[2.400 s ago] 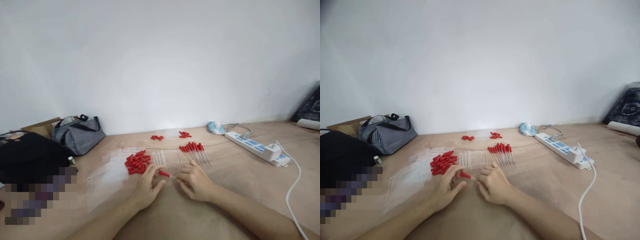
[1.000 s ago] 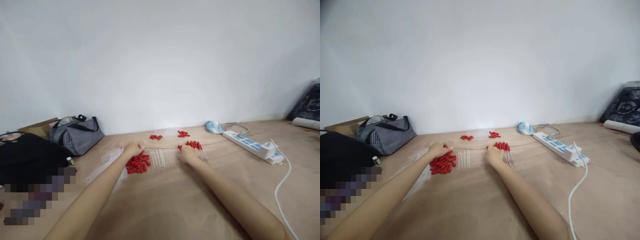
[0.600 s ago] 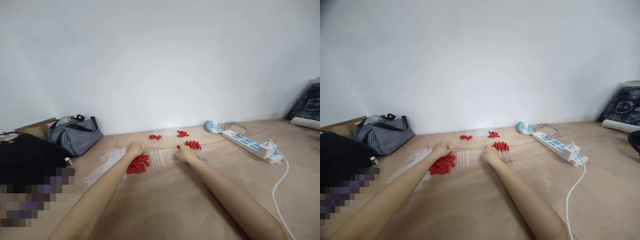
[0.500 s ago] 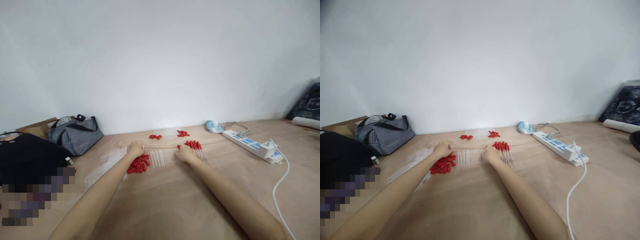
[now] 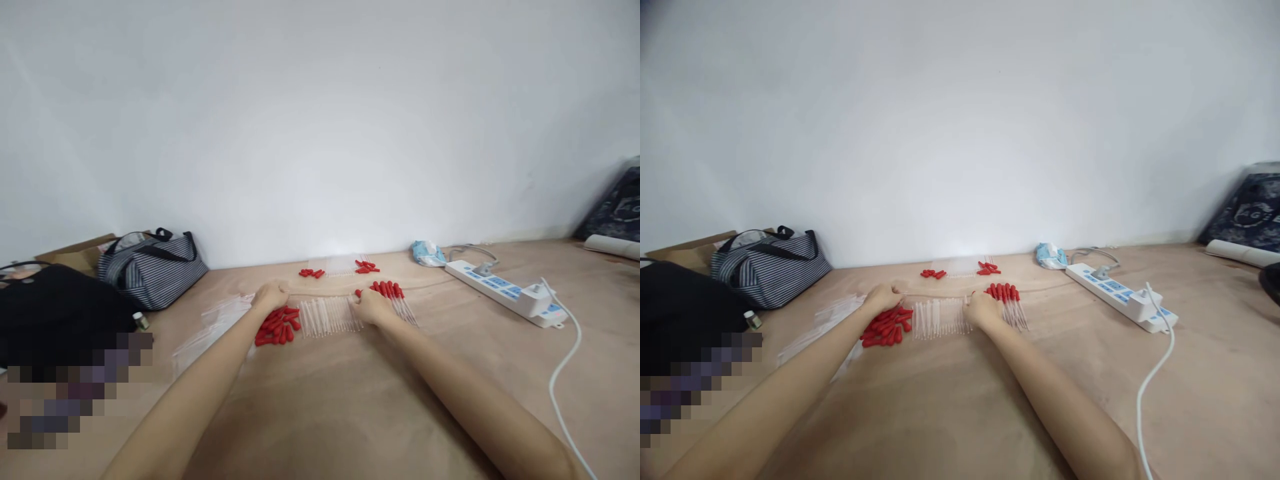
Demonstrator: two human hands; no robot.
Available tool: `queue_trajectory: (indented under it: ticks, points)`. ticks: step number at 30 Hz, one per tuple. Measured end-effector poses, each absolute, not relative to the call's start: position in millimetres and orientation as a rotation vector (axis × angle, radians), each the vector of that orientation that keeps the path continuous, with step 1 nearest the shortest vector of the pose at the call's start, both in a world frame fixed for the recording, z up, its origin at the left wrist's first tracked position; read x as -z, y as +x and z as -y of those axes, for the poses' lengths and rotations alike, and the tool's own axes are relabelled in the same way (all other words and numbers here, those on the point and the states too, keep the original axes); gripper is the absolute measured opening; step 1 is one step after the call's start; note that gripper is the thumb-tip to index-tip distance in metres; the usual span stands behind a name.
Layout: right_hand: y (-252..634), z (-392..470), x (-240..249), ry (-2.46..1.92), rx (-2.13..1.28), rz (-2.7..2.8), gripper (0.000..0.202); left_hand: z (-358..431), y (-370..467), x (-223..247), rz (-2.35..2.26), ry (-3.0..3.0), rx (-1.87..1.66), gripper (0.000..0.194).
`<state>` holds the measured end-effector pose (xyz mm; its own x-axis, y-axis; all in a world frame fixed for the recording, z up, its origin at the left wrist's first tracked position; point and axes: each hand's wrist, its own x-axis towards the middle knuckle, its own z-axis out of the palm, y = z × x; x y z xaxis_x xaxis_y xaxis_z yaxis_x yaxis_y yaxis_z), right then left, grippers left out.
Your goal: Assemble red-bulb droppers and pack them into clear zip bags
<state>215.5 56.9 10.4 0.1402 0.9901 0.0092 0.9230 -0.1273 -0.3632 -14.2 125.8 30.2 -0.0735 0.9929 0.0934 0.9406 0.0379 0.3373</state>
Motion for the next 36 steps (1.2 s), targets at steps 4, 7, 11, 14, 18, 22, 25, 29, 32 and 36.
queue_trajectory:
  ticks: [4, 7, 11, 14, 18, 22, 25, 29, 32, 36]
  points:
    - [222, -53, -11, -2.068, -0.347, 1.868, 0.028, -123, -15, -38, -2.134, 1.948, -0.525, 0.013]
    - [227, -46, -12, -1.984, -0.334, 1.887, 0.027, -109, -9, -44, -2.007, 1.998, -0.653, 0.014]
    - [233, -28, -6, -1.690, -0.283, 1.876, 0.022, -61, 4, -36, -1.732, 2.125, -0.828, 0.015]
    - [239, -10, 7, -1.305, -0.310, 1.899, 0.018, -19, 12, -14, -1.290, 2.215, -0.830, 0.010]
    - [240, 10, 21, -1.059, -0.297, 1.972, 0.017, 8, 16, 11, -1.142, 2.196, -0.790, 0.014]
    - [233, 19, 23, -0.979, -0.246, 2.121, 0.021, 6, 17, 16, -1.166, 2.214, -0.810, 0.021]
    - [229, 21, 21, -0.975, -0.218, 2.187, 0.021, 5, 17, 14, -1.172, 2.239, -0.829, 0.022]
    - [226, 22, 19, -0.993, -0.213, 2.210, 0.021, 7, 18, 12, -1.152, 2.242, -0.848, 0.022]
    - [226, 22, 18, -0.994, -0.230, 2.230, 0.020, 8, 19, 13, -1.097, 2.219, -0.867, 0.022]
    - [225, 23, 16, -0.990, -0.245, 2.248, 0.020, 7, 19, 13, -1.081, 2.228, -0.876, 0.020]
